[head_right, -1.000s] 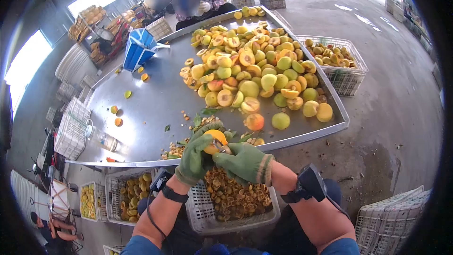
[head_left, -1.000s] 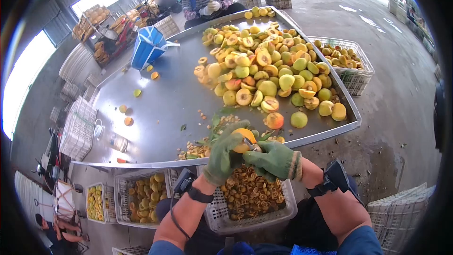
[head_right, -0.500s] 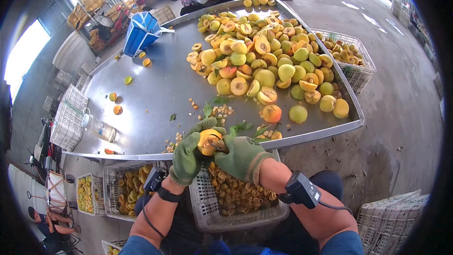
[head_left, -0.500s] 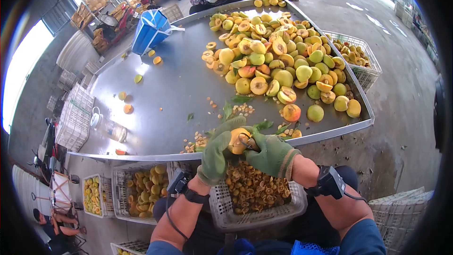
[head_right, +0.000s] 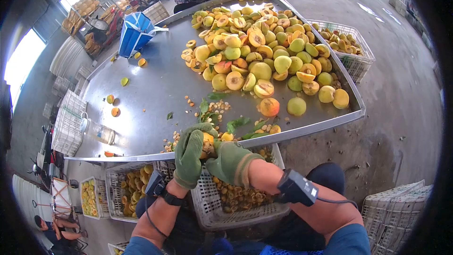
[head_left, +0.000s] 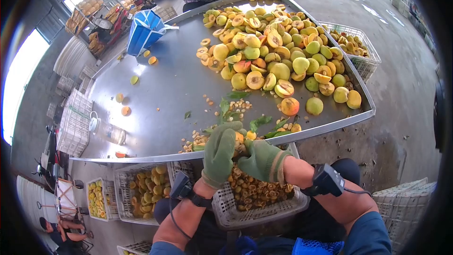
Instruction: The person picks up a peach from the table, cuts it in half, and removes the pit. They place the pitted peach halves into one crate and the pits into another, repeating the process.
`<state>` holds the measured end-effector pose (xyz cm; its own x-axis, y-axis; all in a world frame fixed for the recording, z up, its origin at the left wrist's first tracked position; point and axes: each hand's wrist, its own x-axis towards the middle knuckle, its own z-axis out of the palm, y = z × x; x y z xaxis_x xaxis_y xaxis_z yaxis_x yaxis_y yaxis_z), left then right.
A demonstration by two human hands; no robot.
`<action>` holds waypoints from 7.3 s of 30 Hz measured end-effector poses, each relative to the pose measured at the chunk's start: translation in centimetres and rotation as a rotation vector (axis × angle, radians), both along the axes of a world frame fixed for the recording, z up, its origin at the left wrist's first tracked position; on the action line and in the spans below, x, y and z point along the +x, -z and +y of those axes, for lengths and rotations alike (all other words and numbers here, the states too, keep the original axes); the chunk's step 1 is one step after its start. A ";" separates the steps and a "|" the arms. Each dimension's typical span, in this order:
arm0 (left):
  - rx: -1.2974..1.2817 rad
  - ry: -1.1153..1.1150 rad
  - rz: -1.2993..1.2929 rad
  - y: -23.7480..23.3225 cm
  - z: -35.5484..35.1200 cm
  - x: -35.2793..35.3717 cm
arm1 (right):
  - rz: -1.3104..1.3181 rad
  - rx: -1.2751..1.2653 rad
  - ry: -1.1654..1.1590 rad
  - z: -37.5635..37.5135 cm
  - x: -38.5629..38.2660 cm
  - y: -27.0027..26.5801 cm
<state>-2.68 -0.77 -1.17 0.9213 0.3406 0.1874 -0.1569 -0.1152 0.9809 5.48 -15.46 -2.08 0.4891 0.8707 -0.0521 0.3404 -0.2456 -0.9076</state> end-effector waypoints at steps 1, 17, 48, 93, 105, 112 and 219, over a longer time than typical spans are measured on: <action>0.035 -0.017 -0.015 -0.1 -0.2 -0.1 | 0.057 0.009 -0.030 -0.2 0.1 -0.8; -0.034 0.026 -0.067 -1.4 -1.6 -1.2 | 1.920 0.256 -0.838 -2.7 0.2 -0.7; 1.233 0.257 -0.154 -3.9 -5.0 9.9 | -0.062 -0.110 0.458 -15.6 -0.4 -10.4; -0.204 0.091 0.066 -0.6 0.0 0.2 | -0.151 -0.127 0.216 -3.6 0.1 -5.0; -0.111 0.127 0.071 -0.7 -1.5 0.4 | -0.303 -0.173 0.229 -4.2 -0.3 -4.3; 0.173 0.121 -0.005 -0.7 -2.2 0.4 | -0.270 -0.178 0.244 -4.0 -1.1 -3.8; 0.848 -0.131 0.761 -9.6 5.7 -17.7 | 0.273 -0.218 0.007 -12.7 -9.2 -7.7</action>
<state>-20.38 4.94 8.48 0.8611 0.4724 -0.1881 0.5056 -0.7563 0.4152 -3.72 -28.13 5.65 0.4373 0.8214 -0.3662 0.0900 -0.4452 -0.8909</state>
